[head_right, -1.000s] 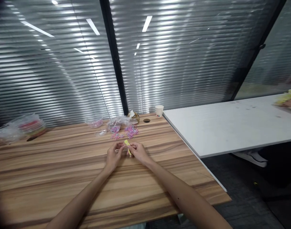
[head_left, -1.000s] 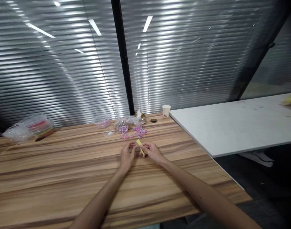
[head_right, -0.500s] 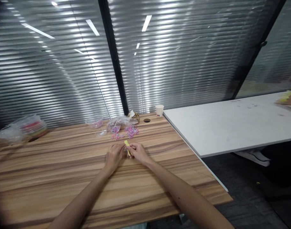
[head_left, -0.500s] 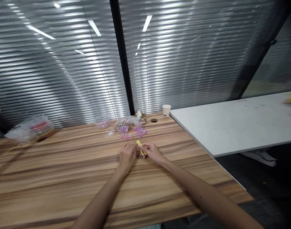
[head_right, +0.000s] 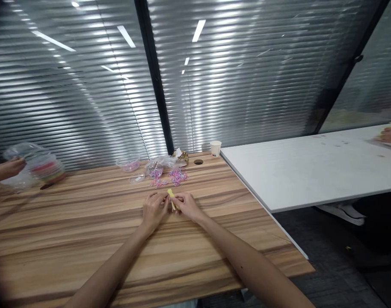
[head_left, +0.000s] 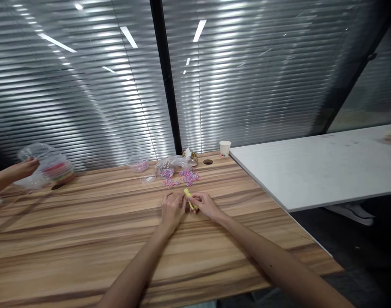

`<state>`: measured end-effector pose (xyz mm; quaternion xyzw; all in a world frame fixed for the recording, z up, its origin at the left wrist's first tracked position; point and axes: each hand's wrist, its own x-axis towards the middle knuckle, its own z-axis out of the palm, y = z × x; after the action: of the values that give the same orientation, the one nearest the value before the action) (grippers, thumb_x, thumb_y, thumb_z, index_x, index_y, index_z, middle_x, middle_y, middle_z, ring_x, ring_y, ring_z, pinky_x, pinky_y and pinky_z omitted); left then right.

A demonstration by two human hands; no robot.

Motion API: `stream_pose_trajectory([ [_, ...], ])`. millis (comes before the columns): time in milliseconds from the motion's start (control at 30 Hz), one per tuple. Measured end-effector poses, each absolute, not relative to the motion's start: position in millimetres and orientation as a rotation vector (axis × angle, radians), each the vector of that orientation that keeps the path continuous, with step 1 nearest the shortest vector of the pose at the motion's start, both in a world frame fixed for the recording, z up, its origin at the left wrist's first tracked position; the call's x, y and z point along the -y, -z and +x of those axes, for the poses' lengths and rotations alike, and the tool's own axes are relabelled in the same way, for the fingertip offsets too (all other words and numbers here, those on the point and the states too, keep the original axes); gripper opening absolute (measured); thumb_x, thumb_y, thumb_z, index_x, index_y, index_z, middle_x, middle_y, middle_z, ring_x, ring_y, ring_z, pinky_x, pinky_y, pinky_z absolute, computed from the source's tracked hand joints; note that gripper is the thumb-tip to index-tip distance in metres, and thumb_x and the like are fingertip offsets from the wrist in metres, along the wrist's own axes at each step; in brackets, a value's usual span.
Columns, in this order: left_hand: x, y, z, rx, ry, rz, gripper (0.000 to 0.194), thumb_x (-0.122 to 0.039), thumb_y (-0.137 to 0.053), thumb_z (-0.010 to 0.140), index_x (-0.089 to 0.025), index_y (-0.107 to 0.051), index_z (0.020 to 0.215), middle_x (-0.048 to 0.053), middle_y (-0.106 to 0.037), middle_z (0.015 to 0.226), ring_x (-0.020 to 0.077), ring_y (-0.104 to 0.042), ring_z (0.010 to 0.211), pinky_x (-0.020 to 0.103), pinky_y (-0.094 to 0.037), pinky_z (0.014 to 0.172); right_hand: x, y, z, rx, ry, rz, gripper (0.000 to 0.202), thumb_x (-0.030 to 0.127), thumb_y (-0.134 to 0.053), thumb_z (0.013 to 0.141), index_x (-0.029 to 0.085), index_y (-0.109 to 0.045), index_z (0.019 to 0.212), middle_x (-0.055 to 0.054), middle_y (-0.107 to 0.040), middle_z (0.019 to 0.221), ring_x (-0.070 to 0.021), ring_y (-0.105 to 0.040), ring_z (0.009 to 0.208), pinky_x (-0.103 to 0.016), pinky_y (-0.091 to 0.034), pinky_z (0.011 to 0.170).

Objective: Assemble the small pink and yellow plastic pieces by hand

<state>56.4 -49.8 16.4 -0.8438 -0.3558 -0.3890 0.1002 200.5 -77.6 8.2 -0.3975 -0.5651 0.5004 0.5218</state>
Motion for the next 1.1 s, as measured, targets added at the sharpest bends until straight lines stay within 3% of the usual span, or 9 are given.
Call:
stream_pose_trajectory([
  [433, 43.2, -14.9, 51.8, 1.097, 1.167, -2.674, 0.021, -0.014, -0.042, 0.083, -0.019, -0.062, 0.088, 0.004, -0.067, 0.082, 0.0161, -0.058, 0.075, 0.034, -0.041, 0.079, 76.2, -8.5, 199.4, 1.326, -1.164, -0.984, 0.039, 0.050, -0.054, 0.071, 0.012, -0.059, 0.079, 0.001, -0.051, 0.053, -0.0077, -0.045, 0.042, -0.018, -0.038, 0.040],
  [633, 44.1, -16.8, 53.4, 1.378, 1.449, -2.745, 0.023, -0.022, -0.041, 0.084, -0.016, -0.061, 0.095, 0.006, -0.066, 0.086, 0.0166, -0.059, 0.077, 0.029, -0.045, 0.071, 77.1, -10.8, 200.7, 1.378, -1.182, -0.994, 0.038, 0.050, -0.053, 0.073, 0.012, -0.058, 0.073, 0.001, -0.051, 0.054, -0.0078, -0.046, 0.045, -0.018, -0.039, 0.043],
  [900, 46.3, -24.6, 54.7, 1.369, 1.663, -2.937, 0.024, -0.027, -0.043, 0.083, -0.016, -0.060, 0.096, 0.006, -0.063, 0.094, 0.0164, -0.056, 0.089, 0.028, -0.042, 0.080, 75.9, -9.7, 203.3, 1.450, -1.196, -0.935, 0.038, 0.048, -0.049, 0.078, 0.012, -0.057, 0.069, 0.000, -0.052, 0.055, -0.0070, -0.046, 0.048, -0.018, -0.037, 0.048],
  [1100, 40.1, -18.8, 54.6, 1.581, 1.820, -2.870, 0.020, -0.029, -0.048, 0.079, -0.014, -0.059, 0.086, 0.006, -0.063, 0.084, 0.0163, -0.057, 0.079, 0.027, -0.043, 0.074, 79.1, -11.7, 202.2, 1.382, -1.116, -1.009, 0.041, 0.042, -0.058, 0.072, 0.014, -0.056, 0.101, 0.000, -0.055, 0.066, -0.0075, -0.048, 0.048, -0.020, -0.040, 0.048],
])
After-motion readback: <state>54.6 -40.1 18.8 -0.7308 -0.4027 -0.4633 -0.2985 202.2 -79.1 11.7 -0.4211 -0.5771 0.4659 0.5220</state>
